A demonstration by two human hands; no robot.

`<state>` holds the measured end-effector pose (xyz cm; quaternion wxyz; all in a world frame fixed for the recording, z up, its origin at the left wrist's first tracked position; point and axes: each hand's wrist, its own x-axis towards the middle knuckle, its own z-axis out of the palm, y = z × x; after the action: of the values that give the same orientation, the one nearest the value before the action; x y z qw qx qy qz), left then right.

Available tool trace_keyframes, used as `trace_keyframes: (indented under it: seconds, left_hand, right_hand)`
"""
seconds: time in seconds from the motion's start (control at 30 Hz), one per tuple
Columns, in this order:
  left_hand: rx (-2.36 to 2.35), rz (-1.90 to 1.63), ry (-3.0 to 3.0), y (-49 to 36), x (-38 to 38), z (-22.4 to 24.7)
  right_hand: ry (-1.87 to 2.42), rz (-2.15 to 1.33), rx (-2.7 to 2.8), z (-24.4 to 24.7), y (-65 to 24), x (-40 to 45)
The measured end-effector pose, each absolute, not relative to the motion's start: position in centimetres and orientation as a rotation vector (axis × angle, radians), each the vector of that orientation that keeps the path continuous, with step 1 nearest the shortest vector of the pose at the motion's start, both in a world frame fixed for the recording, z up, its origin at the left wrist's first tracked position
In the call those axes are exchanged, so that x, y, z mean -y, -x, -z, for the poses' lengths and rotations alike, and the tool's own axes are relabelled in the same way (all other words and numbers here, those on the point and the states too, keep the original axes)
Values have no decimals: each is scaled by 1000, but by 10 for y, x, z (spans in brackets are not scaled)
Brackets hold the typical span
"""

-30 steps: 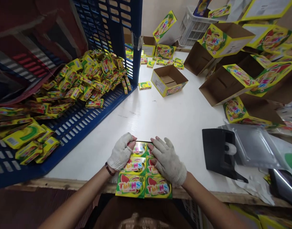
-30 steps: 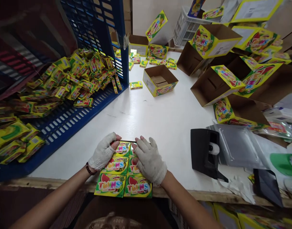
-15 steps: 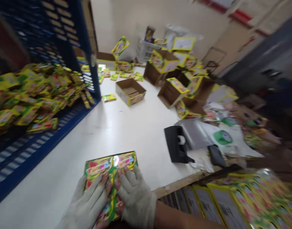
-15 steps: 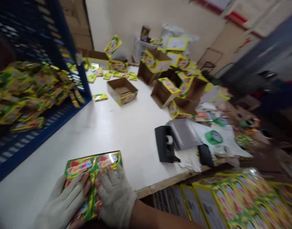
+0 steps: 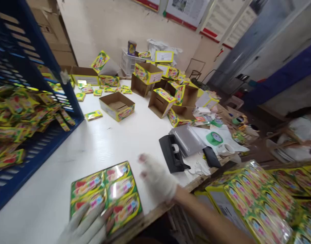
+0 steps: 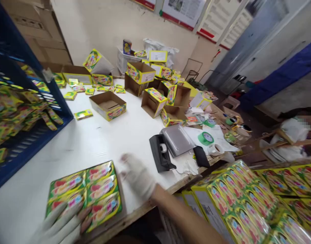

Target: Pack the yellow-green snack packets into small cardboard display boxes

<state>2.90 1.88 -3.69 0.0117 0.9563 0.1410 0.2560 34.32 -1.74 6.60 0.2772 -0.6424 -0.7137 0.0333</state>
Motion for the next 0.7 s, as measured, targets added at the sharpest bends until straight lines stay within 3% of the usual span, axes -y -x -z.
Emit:
trace_keyframes:
  seconds: [0.13,0.2,0.3,0.7]
  left_hand:
    - [-465,-626,-2971,-62,-28,-17]
    - [-501,-507,-2998,-67,-27,-25]
    - [-580,-438,-3007,-66,-18,-23]
    - [-541,-902,-2876,-70,-22,4]
  right_hand:
    - [2309,-57,1254,-82,-473,14]
    - [2606,-208,1057,-75,-521,20]
    - [2649,-446,1102,-63,-557,36]
    - [2540,-824,1234,-53,-591,35]
